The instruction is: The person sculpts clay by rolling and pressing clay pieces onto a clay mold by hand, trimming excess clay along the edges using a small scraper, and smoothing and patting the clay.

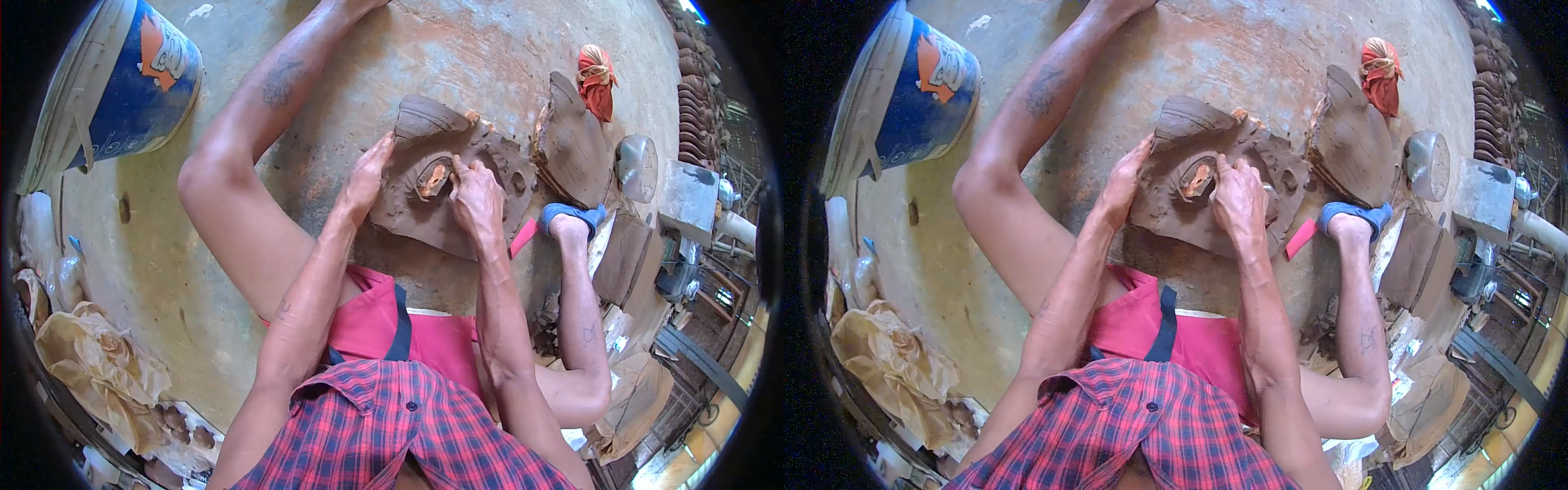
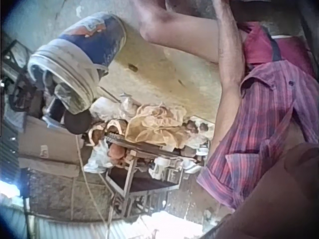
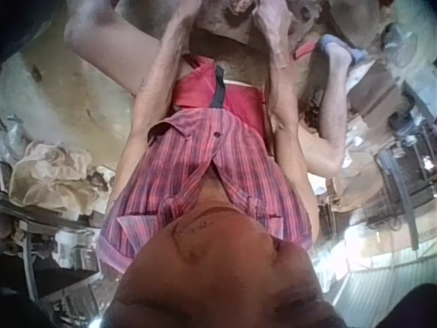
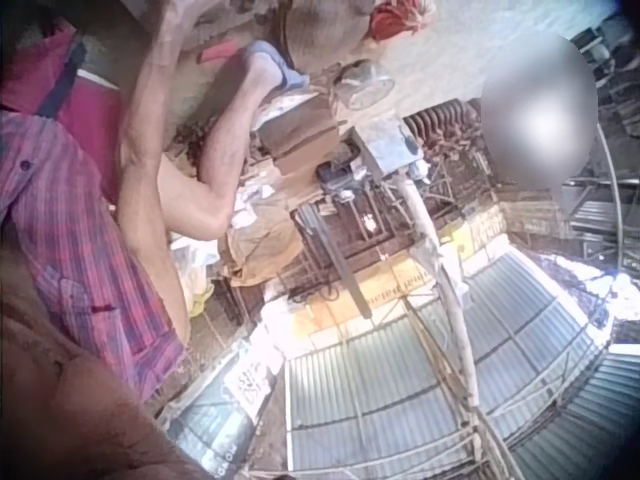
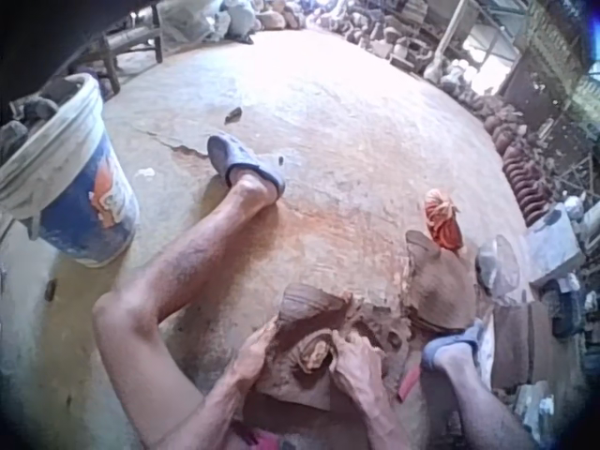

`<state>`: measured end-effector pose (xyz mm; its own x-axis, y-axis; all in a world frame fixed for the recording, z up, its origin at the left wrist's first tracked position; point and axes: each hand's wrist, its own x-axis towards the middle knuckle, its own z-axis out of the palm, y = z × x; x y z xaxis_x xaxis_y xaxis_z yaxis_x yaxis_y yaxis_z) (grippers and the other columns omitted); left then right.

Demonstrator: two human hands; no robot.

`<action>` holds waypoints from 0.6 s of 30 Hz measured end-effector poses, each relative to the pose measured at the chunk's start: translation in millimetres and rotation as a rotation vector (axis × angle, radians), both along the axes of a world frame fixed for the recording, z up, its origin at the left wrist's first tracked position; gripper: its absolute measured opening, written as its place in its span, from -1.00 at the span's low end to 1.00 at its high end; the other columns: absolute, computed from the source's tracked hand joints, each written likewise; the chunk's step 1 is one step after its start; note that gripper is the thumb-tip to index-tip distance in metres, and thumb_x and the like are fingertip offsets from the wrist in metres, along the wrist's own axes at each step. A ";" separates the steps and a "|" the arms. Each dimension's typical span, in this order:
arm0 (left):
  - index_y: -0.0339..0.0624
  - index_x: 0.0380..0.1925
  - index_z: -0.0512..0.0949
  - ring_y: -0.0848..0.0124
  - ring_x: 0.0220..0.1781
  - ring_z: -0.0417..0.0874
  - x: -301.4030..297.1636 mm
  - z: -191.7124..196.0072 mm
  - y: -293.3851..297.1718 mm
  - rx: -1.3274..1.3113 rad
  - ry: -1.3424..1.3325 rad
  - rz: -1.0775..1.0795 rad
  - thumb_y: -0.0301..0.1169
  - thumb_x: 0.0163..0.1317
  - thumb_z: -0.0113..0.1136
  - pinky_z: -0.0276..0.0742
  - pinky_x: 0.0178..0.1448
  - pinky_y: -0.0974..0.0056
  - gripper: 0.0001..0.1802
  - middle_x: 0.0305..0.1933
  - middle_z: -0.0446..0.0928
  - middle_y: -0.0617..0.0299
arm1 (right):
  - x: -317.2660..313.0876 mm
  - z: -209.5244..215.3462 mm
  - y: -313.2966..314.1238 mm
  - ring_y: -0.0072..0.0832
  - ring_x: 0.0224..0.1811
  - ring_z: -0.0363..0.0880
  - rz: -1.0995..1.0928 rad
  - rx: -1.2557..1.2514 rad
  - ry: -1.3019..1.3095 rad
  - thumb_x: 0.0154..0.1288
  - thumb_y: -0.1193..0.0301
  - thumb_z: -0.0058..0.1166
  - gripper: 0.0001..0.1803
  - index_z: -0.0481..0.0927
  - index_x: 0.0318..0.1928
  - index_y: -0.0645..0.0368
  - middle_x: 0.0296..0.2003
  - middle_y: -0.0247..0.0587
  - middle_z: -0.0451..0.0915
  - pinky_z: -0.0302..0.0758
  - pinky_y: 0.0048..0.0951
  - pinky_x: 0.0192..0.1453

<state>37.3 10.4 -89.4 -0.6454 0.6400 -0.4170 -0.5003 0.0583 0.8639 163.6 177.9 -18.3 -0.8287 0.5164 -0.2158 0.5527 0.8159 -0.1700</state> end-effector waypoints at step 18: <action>-0.31 0.50 0.35 0.31 0.52 0.38 38.2 34.8 -5.5 -0.078 -0.215 0.176 0.00 0.61 0.00 0.16 0.61 0.21 -0.30 0.47 0.46 0.08 | 16.2 1.3 -11.6 0.20 -0.05 0.72 -0.086 -0.212 0.018 0.43 0.43 0.11 -0.55 0.62 0.27 0.31 -0.14 0.35 0.70 0.62 0.12 0.07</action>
